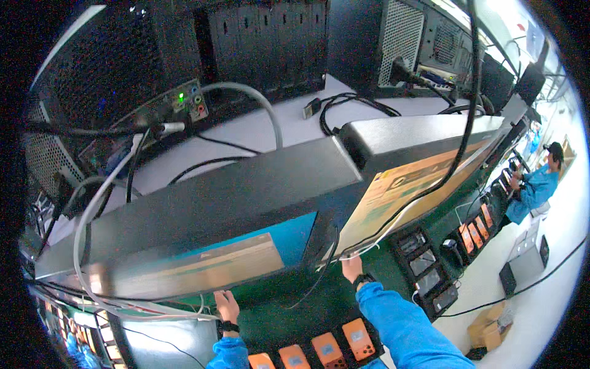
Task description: The recorder is testing a series of orange handheld mobile devices by scanning their barcodes and checking test software on monitors.
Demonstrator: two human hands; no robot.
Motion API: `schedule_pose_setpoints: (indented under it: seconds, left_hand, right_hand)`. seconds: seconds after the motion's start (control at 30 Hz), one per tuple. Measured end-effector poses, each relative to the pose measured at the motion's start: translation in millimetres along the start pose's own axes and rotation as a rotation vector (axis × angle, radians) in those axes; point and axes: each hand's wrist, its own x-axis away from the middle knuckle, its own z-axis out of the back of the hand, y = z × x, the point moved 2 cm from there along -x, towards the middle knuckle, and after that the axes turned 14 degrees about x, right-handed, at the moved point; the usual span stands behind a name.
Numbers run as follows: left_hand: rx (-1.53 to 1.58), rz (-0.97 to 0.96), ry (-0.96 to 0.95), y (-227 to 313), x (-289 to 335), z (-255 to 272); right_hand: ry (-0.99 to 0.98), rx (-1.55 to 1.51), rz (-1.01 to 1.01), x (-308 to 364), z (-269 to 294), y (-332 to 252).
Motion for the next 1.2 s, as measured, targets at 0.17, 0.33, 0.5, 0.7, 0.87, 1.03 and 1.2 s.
schedule_pose_setpoints:
  seconds: [0.17,0.33,0.5,0.7,0.87,1.03,1.2]
  left_hand:
    - [0.518,0.020,0.120,27.5,110.0,25.5]
    - [0.736,0.286,0.006,46.1,210.3,22.8]
    - [0.872,0.422,-0.183,88.5,262.3,-1.9]
    - [0.857,0.285,-0.302,102.0,291.5,-49.6]
    - [0.702,0.134,-0.433,119.6,281.9,-79.3]
    - [0.415,-0.096,-0.655,125.9,269.3,-114.7]
    - [0.268,-0.139,-0.615,117.1,270.0,-137.7]
  right_hand:
    - [0.490,0.035,0.090,104.6,53.9,60.4]
    - [0.104,-0.040,-0.364,186.0,49.3,119.8]
    - [-0.283,-0.589,-0.143,178.9,39.0,147.8]
    - [-0.408,-0.828,-0.169,205.2,106.7,120.0]
    - [-0.607,-0.959,-0.150,265.8,137.4,92.2]
    - [-0.625,-0.961,-0.196,293.2,135.1,84.0]
    - [-0.648,-1.007,-0.157,295.9,148.3,77.3]
